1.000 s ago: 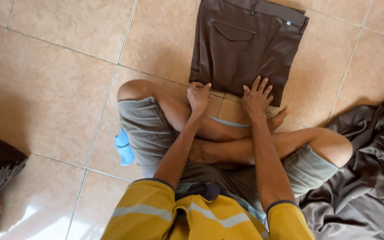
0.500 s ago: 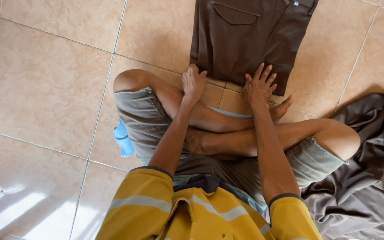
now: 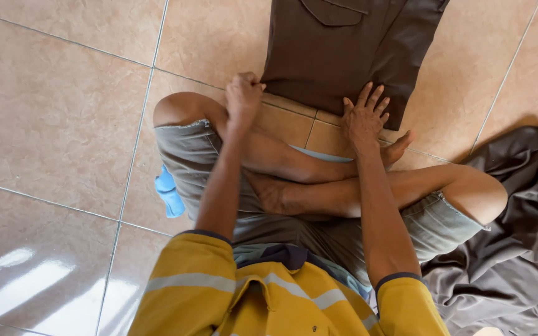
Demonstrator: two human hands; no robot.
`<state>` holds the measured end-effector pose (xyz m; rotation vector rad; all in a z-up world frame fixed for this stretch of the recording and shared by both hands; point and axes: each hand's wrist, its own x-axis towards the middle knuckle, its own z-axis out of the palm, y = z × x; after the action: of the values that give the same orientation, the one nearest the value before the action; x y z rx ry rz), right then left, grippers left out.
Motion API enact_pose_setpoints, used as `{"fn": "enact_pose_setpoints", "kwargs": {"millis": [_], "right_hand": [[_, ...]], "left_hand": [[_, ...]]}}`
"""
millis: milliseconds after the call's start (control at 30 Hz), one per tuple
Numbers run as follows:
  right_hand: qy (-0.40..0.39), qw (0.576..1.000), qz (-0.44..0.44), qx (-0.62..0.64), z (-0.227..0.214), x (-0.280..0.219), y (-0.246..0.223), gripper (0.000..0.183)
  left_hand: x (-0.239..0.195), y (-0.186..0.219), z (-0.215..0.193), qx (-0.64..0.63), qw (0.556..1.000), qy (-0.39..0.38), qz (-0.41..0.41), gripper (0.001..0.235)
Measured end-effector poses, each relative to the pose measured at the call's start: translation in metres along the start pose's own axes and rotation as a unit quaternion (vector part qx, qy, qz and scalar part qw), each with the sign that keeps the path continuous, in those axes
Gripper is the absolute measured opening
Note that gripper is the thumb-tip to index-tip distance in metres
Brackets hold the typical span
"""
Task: The person sits cross-legged on a tiled floor and folds a pair of brown trousers by hand. They align the legs, fold the garment in half, and then fold it into a compact rectangle before placing it on a stack of similar trousers.
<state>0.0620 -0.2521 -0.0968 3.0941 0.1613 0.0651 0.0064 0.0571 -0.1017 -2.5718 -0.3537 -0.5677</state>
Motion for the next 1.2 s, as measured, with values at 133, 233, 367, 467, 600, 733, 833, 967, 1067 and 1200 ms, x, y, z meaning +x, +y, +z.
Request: {"fn": "enact_pose_setpoints", "kwargs": {"millis": [133, 233, 367, 467, 600, 733, 833, 967, 1067, 1200], "right_hand": [[-0.006, 0.999, 0.027, -0.02, -0.012, -0.003, -0.01, 0.076], [-0.029, 0.999, 0.012, 0.015, -0.038, -0.005, -0.012, 0.073], [-0.083, 0.996, -0.004, 0.04, -0.06, -0.004, -0.014, 0.072], [-0.081, 0.996, 0.018, 0.042, -0.047, -0.004, -0.013, 0.072], [-0.086, 0.995, 0.008, 0.049, -0.059, -0.007, -0.016, 0.071], [-0.09, 0.995, 0.008, 0.045, -0.077, -0.008, -0.021, 0.07], [-0.089, 0.99, 0.006, 0.112, -0.102, -0.002, -0.01, 0.065], [0.039, 0.969, 0.206, 0.131, -0.075, 0.011, 0.034, 0.067], [-0.01, 0.949, 0.245, 0.196, 0.014, 0.034, 0.089, 0.083], [-0.217, 0.804, 0.184, 0.523, -0.076, -0.009, 0.012, 0.058]], "left_hand": [[0.03, -0.051, -0.04, -0.512, 0.766, -0.337, -0.195, 0.013], [0.03, -0.048, -0.04, -0.586, 0.705, -0.331, -0.222, 0.027], [0.044, -0.054, -0.061, -0.718, 0.51, -0.298, -0.369, 0.006], [0.026, -0.041, -0.01, -0.604, 0.669, -0.257, -0.349, 0.013], [0.036, -0.045, -0.05, -0.593, 0.639, -0.327, -0.363, 0.06], [0.024, -0.034, -0.026, -0.594, 0.672, -0.327, -0.3, 0.04], [0.017, -0.017, 0.019, -0.657, 0.61, -0.304, -0.322, 0.024], [0.028, -0.031, -0.014, -0.689, 0.517, -0.319, -0.395, 0.023], [0.032, -0.029, 0.013, -0.671, 0.54, -0.29, -0.417, 0.023], [0.02, -0.047, 0.086, -0.709, 0.471, 0.017, -0.524, 0.013]]}}
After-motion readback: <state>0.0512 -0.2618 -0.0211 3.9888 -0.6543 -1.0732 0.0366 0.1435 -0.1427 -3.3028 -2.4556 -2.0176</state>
